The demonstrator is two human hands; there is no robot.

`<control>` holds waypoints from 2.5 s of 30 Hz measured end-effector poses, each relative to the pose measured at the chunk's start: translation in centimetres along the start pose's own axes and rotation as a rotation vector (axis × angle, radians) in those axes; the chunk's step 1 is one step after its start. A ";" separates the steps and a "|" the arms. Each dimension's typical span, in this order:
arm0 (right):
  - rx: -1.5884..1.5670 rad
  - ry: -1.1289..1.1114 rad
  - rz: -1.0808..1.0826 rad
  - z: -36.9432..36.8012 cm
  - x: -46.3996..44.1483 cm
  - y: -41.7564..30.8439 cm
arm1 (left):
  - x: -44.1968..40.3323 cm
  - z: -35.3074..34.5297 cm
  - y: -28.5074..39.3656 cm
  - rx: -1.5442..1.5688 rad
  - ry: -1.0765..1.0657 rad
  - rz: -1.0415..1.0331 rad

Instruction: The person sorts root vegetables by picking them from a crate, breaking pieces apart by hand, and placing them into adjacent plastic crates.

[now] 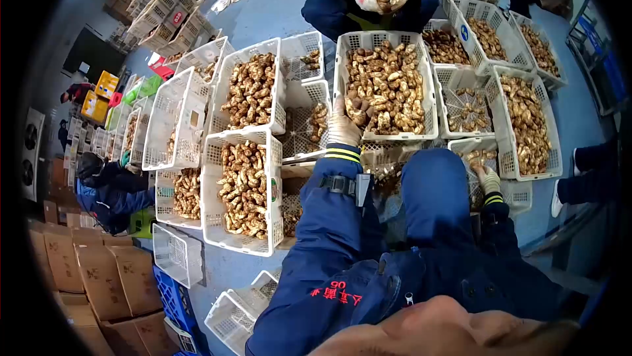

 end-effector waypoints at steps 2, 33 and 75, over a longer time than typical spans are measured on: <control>-0.174 0.088 0.176 -1.9 -1.8 1.2 | 1.1 -3.1 0.0 -0.148 0.240 -0.049; 0.910 -0.377 1.239 -9.0 -1.1 -44.6 | 0.6 -0.4 5.1 -0.275 0.531 -0.523; -0.402 -0.390 1.155 3.9 5.4 -47.0 | -1.1 2.1 2.0 -0.494 0.262 -0.139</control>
Point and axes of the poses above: each hand's wrist, its own x-axis away from the middle knuckle, its own z-axis out of the back of the hand, y = z × x, the point moved 1 cm from there along -x, towards the middle knuckle, and after that the axes turned 9 degrees about -y, right-handed, at the moved point
